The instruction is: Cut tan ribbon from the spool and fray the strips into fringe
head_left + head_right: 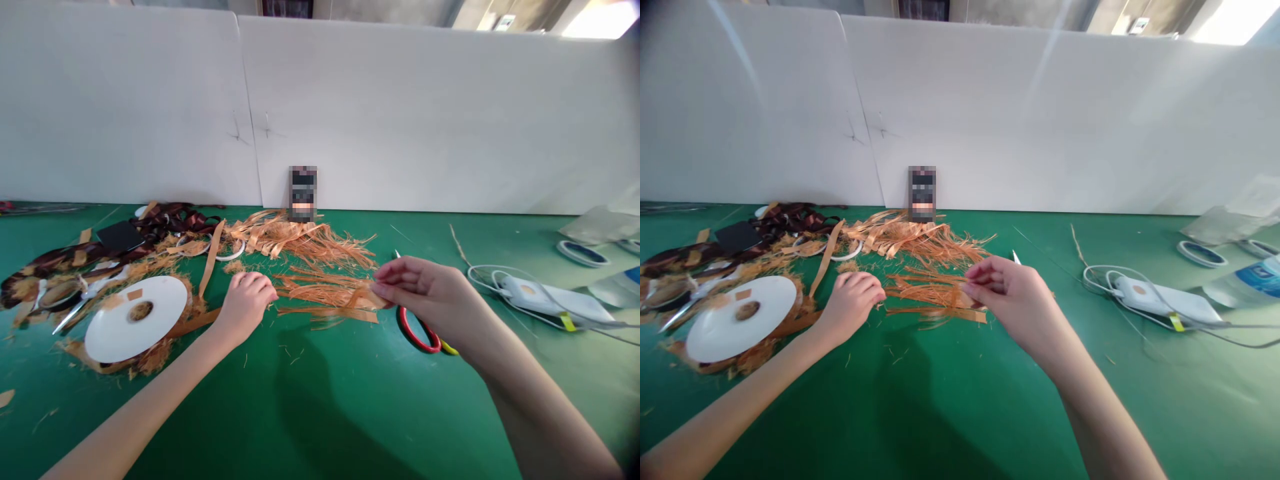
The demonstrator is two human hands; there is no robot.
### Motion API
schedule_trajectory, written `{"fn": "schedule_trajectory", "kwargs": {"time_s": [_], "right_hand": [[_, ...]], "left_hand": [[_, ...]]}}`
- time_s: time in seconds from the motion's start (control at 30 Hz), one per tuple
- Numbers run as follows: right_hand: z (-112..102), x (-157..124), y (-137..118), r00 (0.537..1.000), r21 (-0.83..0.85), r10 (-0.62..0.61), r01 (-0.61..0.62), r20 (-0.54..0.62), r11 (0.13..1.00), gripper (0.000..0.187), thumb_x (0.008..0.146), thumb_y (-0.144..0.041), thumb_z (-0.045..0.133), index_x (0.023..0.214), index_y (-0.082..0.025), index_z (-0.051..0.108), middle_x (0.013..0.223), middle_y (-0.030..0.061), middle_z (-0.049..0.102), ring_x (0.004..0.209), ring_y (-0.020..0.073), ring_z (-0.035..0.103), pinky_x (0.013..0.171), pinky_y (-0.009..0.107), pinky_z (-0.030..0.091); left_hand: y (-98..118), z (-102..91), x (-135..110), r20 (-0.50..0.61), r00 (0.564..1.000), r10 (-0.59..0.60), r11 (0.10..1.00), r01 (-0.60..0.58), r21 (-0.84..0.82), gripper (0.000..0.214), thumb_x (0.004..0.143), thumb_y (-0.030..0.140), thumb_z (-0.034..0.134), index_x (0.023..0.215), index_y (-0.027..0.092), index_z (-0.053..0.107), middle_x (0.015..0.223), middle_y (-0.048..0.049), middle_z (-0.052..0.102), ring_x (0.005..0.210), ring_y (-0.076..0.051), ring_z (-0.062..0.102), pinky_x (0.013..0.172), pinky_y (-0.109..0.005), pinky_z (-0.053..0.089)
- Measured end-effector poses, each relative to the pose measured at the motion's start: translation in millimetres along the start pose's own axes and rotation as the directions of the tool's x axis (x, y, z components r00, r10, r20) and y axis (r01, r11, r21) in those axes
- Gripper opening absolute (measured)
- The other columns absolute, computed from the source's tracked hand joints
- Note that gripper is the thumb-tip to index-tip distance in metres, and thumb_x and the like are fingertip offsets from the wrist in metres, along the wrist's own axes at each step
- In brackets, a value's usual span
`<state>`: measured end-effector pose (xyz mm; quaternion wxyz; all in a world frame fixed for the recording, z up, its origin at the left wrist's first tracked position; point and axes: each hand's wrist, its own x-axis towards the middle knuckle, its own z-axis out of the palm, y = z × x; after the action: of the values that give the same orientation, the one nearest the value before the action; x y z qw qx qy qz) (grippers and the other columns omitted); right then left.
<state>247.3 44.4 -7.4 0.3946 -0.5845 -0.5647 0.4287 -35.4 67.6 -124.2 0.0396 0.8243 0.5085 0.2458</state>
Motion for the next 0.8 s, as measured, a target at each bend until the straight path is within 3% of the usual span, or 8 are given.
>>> {"fn": "schedule_trajectory", "kwargs": {"time_s": [0.17, 0.27, 0.33, 0.37, 0.43, 0.5, 0.63, 0.8], "right_hand": [[26.4, 7.5, -21.1, 0.992, 0.164, -0.098, 0.083, 0.085, 0.983, 0.019, 0.069, -0.027, 0.078, 0.075, -0.016, 0.064, 0.066, 0.0005, 0.069, 0.061, 0.0106, 0.065, 0.066, 0.025, 0.056], [47.2, 12.5, -44.0, 0.966, 0.366, -0.212, 0.144, 0.152, 0.920, 0.014, 0.072, -0.021, 0.077, 0.074, -0.015, 0.064, 0.066, -0.0008, 0.069, 0.061, 0.0085, 0.064, 0.065, 0.022, 0.056], [59.0, 15.6, -58.9, 0.939, 0.487, -0.281, 0.154, 0.199, 0.860, 0.012, 0.074, -0.019, 0.075, 0.076, -0.014, 0.064, 0.069, -0.0017, 0.068, 0.064, 0.0077, 0.065, 0.065, 0.020, 0.056], [63.2, 17.2, -64.3, 0.931, 0.523, -0.300, 0.153, 0.208, 0.839, 0.011, 0.074, -0.018, 0.075, 0.076, -0.014, 0.065, 0.070, -0.0022, 0.068, 0.065, 0.0072, 0.066, 0.065, 0.019, 0.056], [67.6, 20.5, -68.0, 0.926, 0.545, -0.317, 0.161, 0.205, 0.823, 0.011, 0.074, -0.018, 0.075, 0.077, -0.015, 0.065, 0.072, -0.0025, 0.068, 0.066, 0.0066, 0.066, 0.064, 0.018, 0.055], [66.5, 24.3, -60.2, 0.939, 0.476, -0.293, 0.178, 0.179, 0.861, 0.012, 0.074, -0.020, 0.074, 0.078, -0.015, 0.064, 0.073, -0.0016, 0.068, 0.066, 0.0074, 0.066, 0.066, 0.020, 0.056], [54.2, 31.2, -14.3, 0.985, 0.078, -0.160, 0.155, 0.060, 0.985, 0.011, 0.074, -0.022, 0.069, 0.074, -0.016, 0.060, 0.069, 0.0007, 0.068, 0.064, 0.0126, 0.067, 0.069, 0.031, 0.057], [38.2, 31.9, 59.8, 0.995, -0.157, -0.088, 0.094, 0.040, 0.983, 0.006, 0.070, -0.020, 0.063, 0.067, -0.019, 0.057, 0.060, 0.0005, 0.066, 0.056, 0.0169, 0.066, 0.058, 0.032, 0.056]], "left_hand": [[-1.0, -10.3, 5.6, -0.162, 0.960, -0.229, 0.973, 0.219, -0.078, 0.025, 0.093, 0.027, 0.044, 0.084, 0.019, 0.066, 0.100, -0.0140, 0.068, 0.107, -0.033, 0.052, 0.097, -0.055, 0.029], [6.4, -12.0, 9.4, -0.131, 0.954, -0.271, 0.946, 0.239, -0.220, 0.037, 0.096, 0.038, 0.033, 0.103, 0.018, 0.064, 0.107, -0.0128, 0.067, 0.108, -0.029, 0.056, 0.094, -0.047, 0.039], [13.2, -14.0, 12.7, -0.046, 0.967, -0.252, 0.895, 0.215, -0.391, 0.056, 0.098, 0.043, 0.014, 0.112, 0.018, 0.062, 0.104, -0.0115, 0.069, 0.100, -0.025, 0.062, 0.086, -0.040, 0.047], [16.3, -15.8, 14.5, 0.024, 0.971, -0.236, 0.823, 0.213, -0.527, 0.066, 0.098, 0.045, 0.005, 0.115, 0.016, 0.061, 0.100, -0.0121, 0.070, 0.096, -0.025, 0.064, 0.082, -0.039, 0.050], [20.4, -20.8, 18.0, 0.180, 0.964, -0.196, 0.562, 0.261, -0.785, 0.078, 0.094, 0.051, -0.004, 0.120, 0.012, 0.058, 0.096, -0.0143, 0.069, 0.090, -0.025, 0.066, 0.077, -0.039, 0.052], [21.0, -25.6, 20.7, 0.290, 0.936, -0.200, 0.387, 0.347, -0.854, 0.071, 0.093, 0.058, 0.011, 0.122, 0.012, 0.057, 0.094, -0.0136, 0.068, 0.085, -0.024, 0.067, 0.070, -0.037, 0.053], [15.2, -23.6, 21.8, 0.296, 0.895, -0.333, 0.561, 0.441, -0.700, 0.041, 0.088, 0.048, 0.049, 0.106, 0.015, 0.063, 0.082, -0.0071, 0.067, 0.071, -0.020, 0.065, 0.061, -0.031, 0.052], [19.4, -2.9, 13.0, 0.079, 0.902, -0.425, 0.753, 0.401, -0.522, 0.032, 0.091, 0.034, 0.043, 0.105, 0.013, 0.063, 0.095, -0.0133, 0.069, 0.092, -0.028, 0.064, 0.087, -0.049, 0.048]]}}
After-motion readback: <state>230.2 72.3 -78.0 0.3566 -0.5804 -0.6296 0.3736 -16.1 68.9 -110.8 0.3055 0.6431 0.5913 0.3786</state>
